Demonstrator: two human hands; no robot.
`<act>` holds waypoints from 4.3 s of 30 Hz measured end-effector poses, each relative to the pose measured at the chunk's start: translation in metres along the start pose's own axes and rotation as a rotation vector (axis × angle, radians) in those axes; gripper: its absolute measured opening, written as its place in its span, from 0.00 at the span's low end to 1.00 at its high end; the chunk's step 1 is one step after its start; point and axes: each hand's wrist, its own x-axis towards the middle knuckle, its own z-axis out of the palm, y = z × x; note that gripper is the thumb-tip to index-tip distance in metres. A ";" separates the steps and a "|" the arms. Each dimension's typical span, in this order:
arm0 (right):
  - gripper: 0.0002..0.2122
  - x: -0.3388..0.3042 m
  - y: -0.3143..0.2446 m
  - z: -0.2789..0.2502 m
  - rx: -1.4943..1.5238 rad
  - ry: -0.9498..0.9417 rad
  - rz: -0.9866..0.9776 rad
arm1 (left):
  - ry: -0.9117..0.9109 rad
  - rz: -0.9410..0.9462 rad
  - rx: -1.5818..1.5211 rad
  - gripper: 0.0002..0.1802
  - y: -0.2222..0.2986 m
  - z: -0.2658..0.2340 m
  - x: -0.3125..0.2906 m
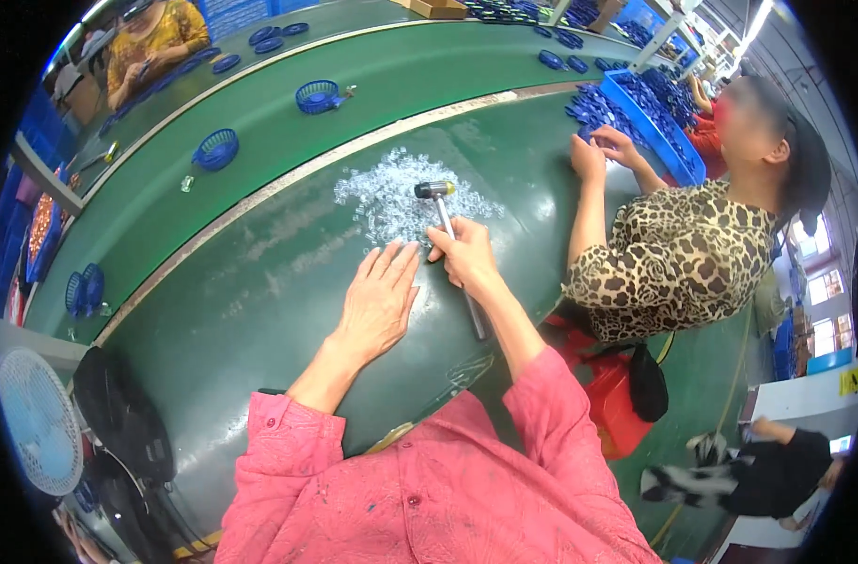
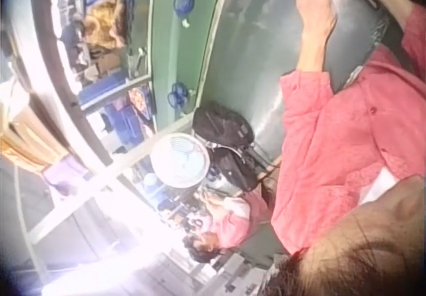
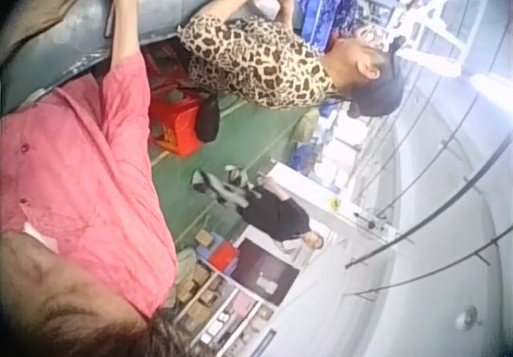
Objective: The person assembles mini fan parts by picking up fan guards from the conveyor, fitting components together, and tapping them into place with a small mallet.
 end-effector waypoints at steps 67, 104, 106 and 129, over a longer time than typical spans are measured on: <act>0.06 -0.002 0.006 -0.016 0.543 -0.021 0.059 | -0.148 -0.160 -0.015 0.43 -0.101 -0.001 0.065; 0.05 -0.084 0.054 0.024 0.434 0.069 -0.180 | 0.576 0.088 0.010 0.10 0.015 0.002 -0.052; 0.05 -0.084 0.054 0.022 0.425 0.064 -0.172 | 0.564 0.042 0.013 0.09 0.017 -0.003 -0.057; 0.05 -0.072 0.019 0.025 0.369 0.091 -0.015 | 0.354 -0.211 0.001 0.08 0.000 -0.028 -0.059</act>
